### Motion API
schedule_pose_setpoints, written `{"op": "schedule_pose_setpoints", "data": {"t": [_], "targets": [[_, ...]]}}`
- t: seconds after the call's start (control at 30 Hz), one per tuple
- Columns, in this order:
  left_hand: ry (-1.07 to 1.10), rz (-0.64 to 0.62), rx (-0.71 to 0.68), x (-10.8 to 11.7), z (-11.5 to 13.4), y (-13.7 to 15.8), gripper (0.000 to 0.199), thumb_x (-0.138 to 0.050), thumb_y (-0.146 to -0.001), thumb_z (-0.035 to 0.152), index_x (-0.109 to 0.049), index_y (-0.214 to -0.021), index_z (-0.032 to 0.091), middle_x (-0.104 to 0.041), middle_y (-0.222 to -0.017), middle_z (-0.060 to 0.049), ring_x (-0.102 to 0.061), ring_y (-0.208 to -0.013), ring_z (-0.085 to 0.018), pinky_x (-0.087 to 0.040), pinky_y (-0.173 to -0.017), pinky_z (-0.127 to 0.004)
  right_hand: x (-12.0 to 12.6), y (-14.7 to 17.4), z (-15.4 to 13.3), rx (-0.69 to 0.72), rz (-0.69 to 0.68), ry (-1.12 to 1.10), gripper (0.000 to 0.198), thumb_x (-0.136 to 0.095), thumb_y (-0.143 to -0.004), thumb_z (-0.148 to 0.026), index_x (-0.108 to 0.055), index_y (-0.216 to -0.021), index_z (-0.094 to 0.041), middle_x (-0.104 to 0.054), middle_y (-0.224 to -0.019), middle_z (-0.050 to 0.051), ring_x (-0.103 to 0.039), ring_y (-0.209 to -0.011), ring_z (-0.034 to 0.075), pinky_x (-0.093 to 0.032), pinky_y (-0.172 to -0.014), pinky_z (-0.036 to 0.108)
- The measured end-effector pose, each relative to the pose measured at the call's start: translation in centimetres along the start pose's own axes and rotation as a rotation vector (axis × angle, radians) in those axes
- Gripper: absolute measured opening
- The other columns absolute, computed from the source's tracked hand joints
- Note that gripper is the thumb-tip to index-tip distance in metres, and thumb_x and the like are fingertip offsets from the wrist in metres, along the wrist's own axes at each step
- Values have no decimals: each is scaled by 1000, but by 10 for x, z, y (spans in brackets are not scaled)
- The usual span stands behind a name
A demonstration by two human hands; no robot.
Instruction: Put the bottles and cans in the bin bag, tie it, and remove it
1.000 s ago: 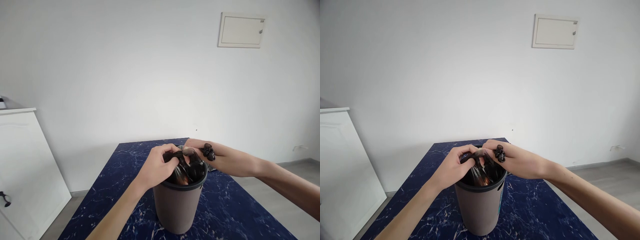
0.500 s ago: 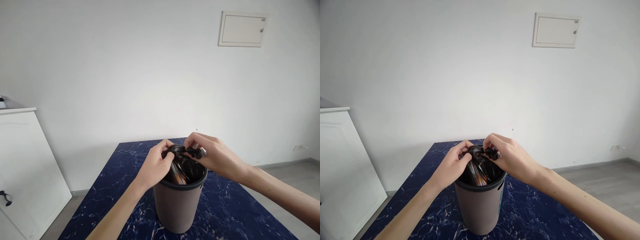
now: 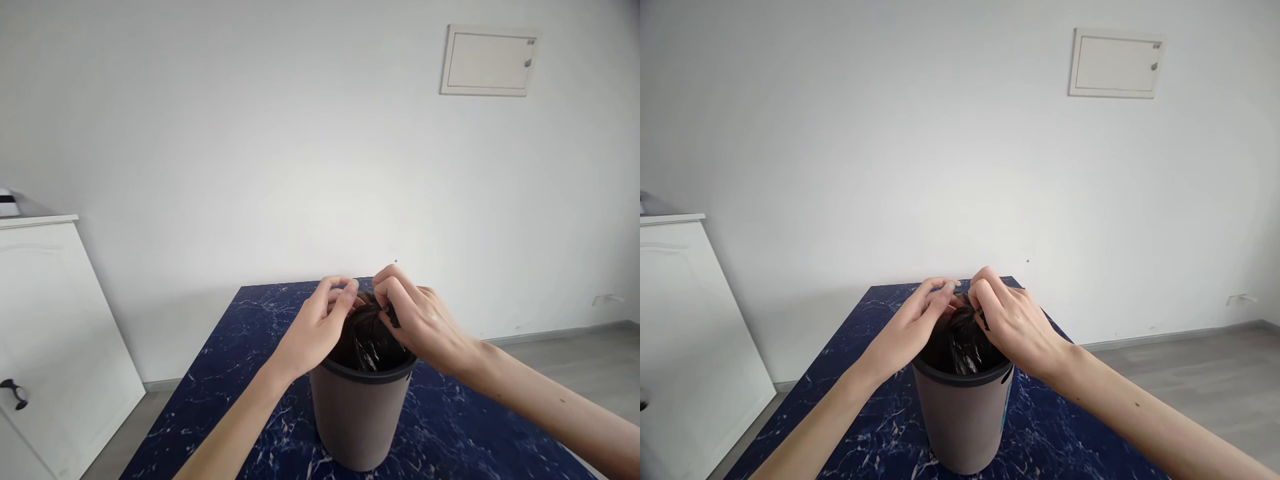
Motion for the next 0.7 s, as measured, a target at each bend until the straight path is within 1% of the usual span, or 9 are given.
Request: {"op": "schedule_pose_setpoints", "data": {"t": [0.07, 0.17, 0.23, 0.3, 0.37, 0.43, 0.53, 0.63, 0.7], "targets": [[-26, -32, -33, -3, 2, -5, 40, -58, -104, 60, -70, -126, 28, -76, -128, -5, -69, -123, -23, -51, -107, -37, -2, 0, -2, -2, -5, 22, 30, -44, -91, -1, -31, -95, -28, -47, -97, 1, -28, -59, 12, -27, -50, 27], [-51, -16, -39, 0, 2, -10, 27, -69, -100, 50, -80, -109, 27, -81, -117, -3, -74, -114, -24, -56, -101, -38, -5, -1, -1, -43, -30, 30, 26, -46, -93, -5, -34, -96, -27, -50, -98, 2, -33, -56, 11, -31, -49, 27], [-72, 35, -25, 6, -1, -11, 20, -74, -97, 44, -81, -102, 26, -83, -107, -3, -76, -107, -25, -58, -96, -38, -6, -1, 1, -63, -47, 18, 21, -47, -95, -8, -38, -102, -26, -54, -101, 4, -43, -58, 12, -37, -49, 28], [-102, 83, -28, 12, -2, -11, 18, -74, -96, 41, -81, -97, 25, -83, -103, -4, -77, -102, -25, -59, -92, -38, -6, 1, 2, -68, -63, 32, 18, -48, -103, -16, -44, -119, -22, -60, -107, 9, -58, -66, 16, -47, -53, 30], [-129, 128, -48, 18, -1, -10, 20, -72, -97, 43, -81, -97, 24, -83, -102, -4, -77, -101, -24, -59, -92, -37, -7, 4, 2, -43, -97, 98, 34, -46, -109, -24, -40, -143, -18, -65, -117, 14, -68, -74, 21, -55, -58, 35], [-164, 158, -68, 22, 0, -8, 23, -72, -98, 46, -80, -98, 24, -82, -103, -4, -77, -101, -24, -58, -91, -35, -9, 8, 0, 4, -146, 179, 48, -40, -112, -25, -31, -158, -17, -66, -127, 18, -71, -75, 23, -58, -57, 38], [-225, 202, -101, 28, 4, -5, 25, -70, -99, 48, -79, -99, 24, -82, -103, -4, -76, -100, -23, -58, -90, -34, -10, 14, -1, 47, -206, 228, 53, -36, -113, -21, -25, -165, -17, -65, -139, 20, -73, -79, 26, -61, -58, 42], [-292, 253, -140, 35, 9, -2, 23, -70, -100, 45, -77, -96, 24, -81, -100, -3, -75, -97, -23, -57, -89, -34, -8, 18, -1, 34, -237, 202, 55, -38, -113, -24, -25, -166, -16, -62, -147, 21, -75, -95, 32, -65, -67, 47], [-339, 275, -154, 40, 10, 1, 22, -69, -100, 44, -76, -95, 24, -81, -98, -3, -75, -96, -23, -56, -89, -34, -4, 23, 0, 12, -247, 167, 55, -38, -113, -25, -27, -166, -16, -61, -150, 20, -74, -106, 34, -67, -77, 50]]}}
Point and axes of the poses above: each hand's wrist, its own y-axis away from the middle knuckle, its own x-axis out of the back of the hand, z = x × y, the point moved 10 cm from there along -y, towards the middle knuckle
